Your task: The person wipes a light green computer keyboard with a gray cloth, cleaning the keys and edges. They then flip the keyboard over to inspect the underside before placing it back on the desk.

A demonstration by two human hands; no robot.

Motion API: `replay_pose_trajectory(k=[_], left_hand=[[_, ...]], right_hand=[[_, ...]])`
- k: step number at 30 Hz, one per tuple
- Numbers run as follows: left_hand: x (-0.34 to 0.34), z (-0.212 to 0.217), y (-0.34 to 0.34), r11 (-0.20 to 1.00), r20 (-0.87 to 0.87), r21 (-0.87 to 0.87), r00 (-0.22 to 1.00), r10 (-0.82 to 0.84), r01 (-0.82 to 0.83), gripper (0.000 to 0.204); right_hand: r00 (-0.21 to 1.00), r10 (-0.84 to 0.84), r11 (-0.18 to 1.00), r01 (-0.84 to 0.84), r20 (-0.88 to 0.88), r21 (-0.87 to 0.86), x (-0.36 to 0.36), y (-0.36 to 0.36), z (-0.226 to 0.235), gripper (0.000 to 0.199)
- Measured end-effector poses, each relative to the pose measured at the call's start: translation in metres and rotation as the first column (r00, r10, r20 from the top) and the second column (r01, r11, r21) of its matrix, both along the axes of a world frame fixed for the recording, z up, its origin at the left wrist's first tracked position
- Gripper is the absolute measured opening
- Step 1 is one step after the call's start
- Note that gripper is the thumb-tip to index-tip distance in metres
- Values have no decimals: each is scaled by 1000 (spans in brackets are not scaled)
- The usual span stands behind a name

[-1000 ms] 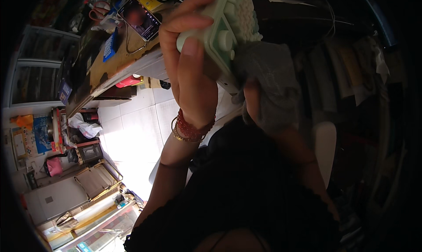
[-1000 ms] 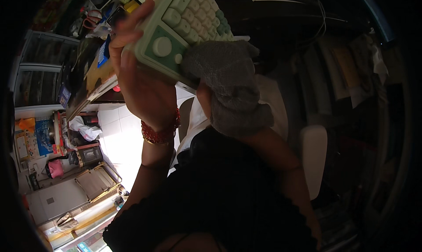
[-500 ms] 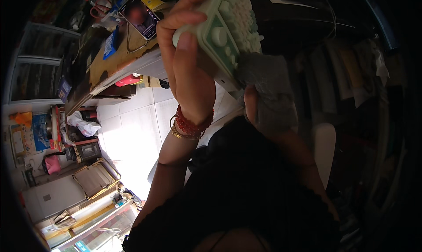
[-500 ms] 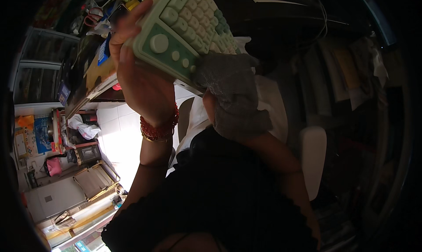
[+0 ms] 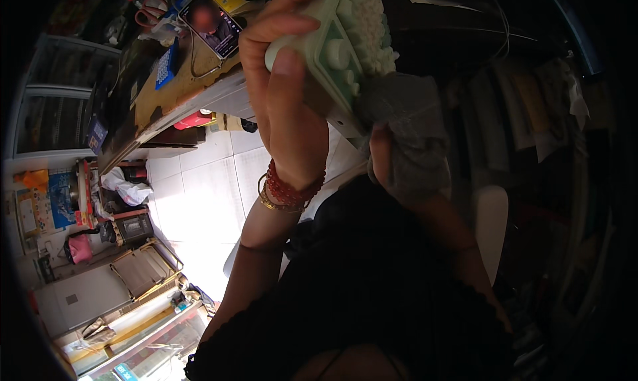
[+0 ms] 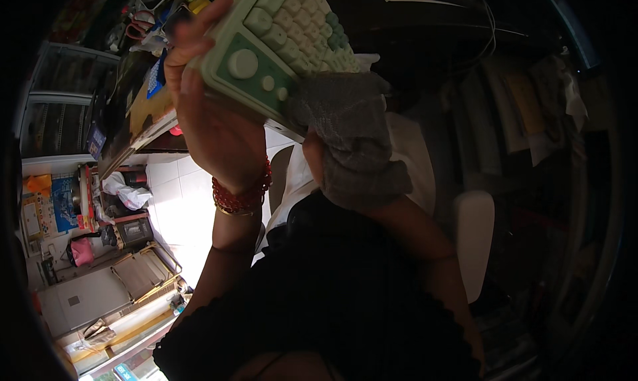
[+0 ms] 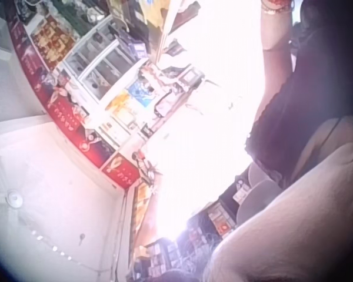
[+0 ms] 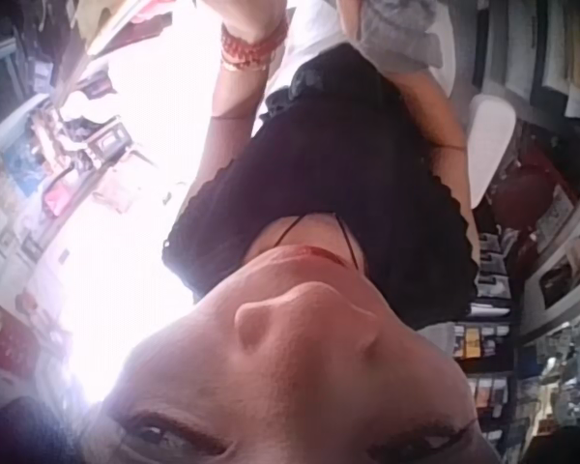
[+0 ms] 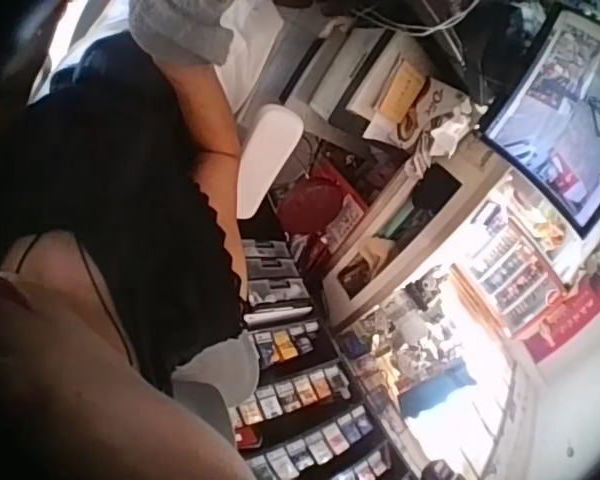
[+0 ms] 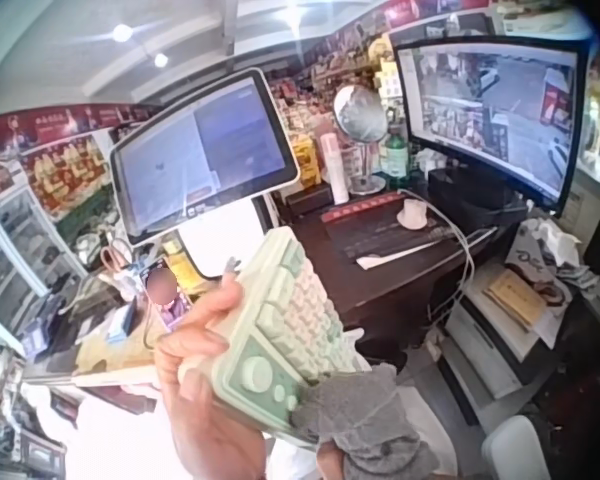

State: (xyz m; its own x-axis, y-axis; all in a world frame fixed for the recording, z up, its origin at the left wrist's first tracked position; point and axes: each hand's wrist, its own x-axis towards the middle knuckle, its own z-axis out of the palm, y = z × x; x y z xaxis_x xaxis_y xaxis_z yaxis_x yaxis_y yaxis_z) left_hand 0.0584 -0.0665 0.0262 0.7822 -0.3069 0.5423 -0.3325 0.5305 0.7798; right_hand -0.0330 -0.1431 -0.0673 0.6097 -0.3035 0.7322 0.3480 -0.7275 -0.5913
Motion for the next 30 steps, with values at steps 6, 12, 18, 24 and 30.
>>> replay_pose_trajectory(k=[6,12,18,24,30], left_hand=[[0,0,-1,1000,5,5,1000,-1,1,26],[-1,-2,-2,1000,11,14,1000,5,-6,26],[-1,-3,-4,1000,20,21,1000,-1,0,27],[-1,-4,-6,1000,25,22,1000,0,0,27],[1,-4,-7,1000,20,20,1000,-3,2,27]], right_hand=[[995,95,962,-92,-1,256,5,-2,-17,28],[998,6,1000,-4,-70,24,-5,-1,-5,27],[997,50,997,-53,52,60,0,-3,-1,30],[997,16,991,-6,-77,136,4,-7,-8,31],[998,58,993,-56,-13,108,2,-10,-14,25]])
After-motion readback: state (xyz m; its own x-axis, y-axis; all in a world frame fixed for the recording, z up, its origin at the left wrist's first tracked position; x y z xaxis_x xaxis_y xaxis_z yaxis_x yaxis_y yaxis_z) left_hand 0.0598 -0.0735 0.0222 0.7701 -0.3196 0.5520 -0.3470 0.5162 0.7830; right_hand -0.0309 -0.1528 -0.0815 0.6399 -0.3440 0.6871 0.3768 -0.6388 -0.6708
